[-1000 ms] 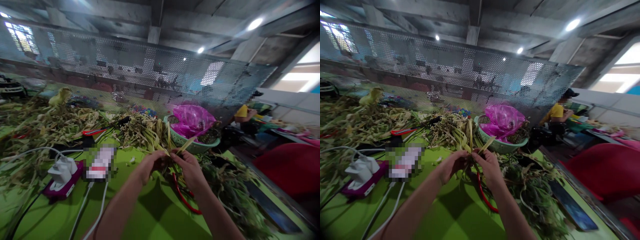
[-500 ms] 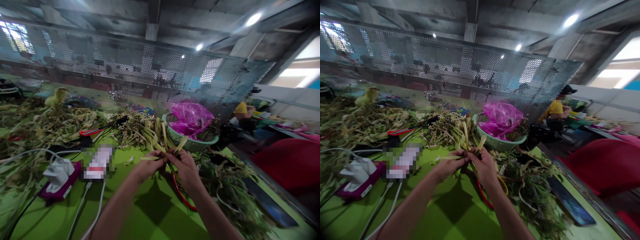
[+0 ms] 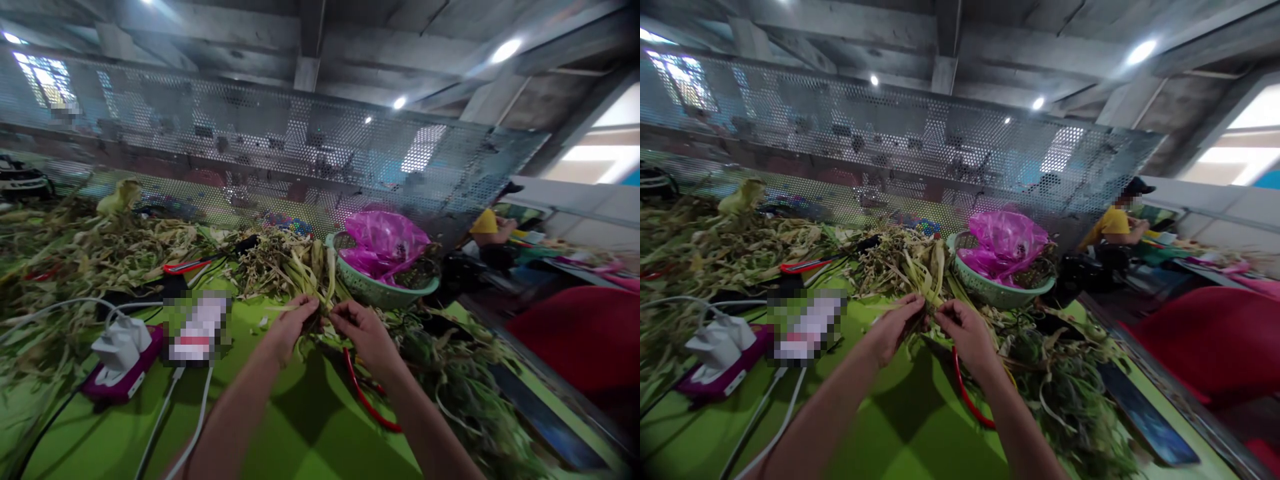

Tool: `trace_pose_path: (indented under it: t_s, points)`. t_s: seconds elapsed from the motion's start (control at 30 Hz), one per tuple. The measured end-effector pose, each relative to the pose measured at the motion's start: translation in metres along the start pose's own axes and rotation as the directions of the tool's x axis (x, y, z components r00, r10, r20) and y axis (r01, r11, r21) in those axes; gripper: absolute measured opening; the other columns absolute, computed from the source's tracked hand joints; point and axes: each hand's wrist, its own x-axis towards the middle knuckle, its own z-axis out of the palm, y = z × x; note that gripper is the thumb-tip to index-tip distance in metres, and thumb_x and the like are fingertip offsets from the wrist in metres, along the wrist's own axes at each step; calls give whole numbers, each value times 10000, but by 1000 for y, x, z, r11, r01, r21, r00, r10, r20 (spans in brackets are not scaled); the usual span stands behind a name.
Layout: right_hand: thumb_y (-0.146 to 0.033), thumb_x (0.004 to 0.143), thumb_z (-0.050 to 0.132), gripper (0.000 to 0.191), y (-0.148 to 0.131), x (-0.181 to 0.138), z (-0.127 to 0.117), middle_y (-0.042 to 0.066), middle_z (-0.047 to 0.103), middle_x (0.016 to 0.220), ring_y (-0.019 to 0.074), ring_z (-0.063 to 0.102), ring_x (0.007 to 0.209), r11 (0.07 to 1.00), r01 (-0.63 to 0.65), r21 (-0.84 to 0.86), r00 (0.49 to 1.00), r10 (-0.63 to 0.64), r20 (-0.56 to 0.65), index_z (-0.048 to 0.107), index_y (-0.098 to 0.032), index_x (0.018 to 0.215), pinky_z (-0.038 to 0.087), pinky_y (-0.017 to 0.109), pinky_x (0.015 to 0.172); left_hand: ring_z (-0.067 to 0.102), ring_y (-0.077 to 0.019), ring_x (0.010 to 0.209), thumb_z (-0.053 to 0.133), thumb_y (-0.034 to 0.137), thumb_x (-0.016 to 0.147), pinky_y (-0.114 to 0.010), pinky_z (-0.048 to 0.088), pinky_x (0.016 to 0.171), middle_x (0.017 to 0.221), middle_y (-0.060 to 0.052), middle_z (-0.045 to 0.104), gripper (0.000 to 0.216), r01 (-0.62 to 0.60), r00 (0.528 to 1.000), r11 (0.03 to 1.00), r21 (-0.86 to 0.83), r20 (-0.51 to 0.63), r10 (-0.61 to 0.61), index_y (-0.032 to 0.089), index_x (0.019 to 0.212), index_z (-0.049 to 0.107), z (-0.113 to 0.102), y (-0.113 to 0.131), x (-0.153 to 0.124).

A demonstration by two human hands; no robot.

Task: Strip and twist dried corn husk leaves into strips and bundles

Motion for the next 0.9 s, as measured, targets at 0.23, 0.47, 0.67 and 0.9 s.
trace_pose_path:
  t_s: [0.23,0.47,0.67,0.9]
  points:
    - [-379,819,632,180,3,2,-4,-25,562,652,154,477,631,984,58,-170,998,-63,-26,631,-210,758,362,267,598,448,-80,532,716,311,718,-206,365,539,578,28,517,235,-23,998,999,44,-53,26,172,695,529,8,3,-4]
    - [-351,855,575,167,3,2,-7,-12,578,699,164,499,678,959,69,-275,996,-81,-32,624,-203,796,379,266,628,413,-59,476,768,334,696,-193,341,503,550,49,495,312,-8,1000,1000,-9,-16,8,172,707,502,8,4,-4]
    - [-367,820,635,163,0,0,-4,11,646,785,185,557,747,988,67,-142,996,-75,-51,657,-207,843,424,294,706,490,-74,530,767,365,720,-193,399,544,596,23,553,306,14,1000,1000,0,7,-14,164,734,537,4,5,-2]
    - [-399,710,775,269,-9,-3,0,10,670,795,169,585,745,926,-110,361,991,128,-25,684,-201,867,460,292,733,529,-83,588,782,414,693,-198,429,577,685,11,580,342,67,996,997,33,62,-69,160,782,572,4,1,-5]
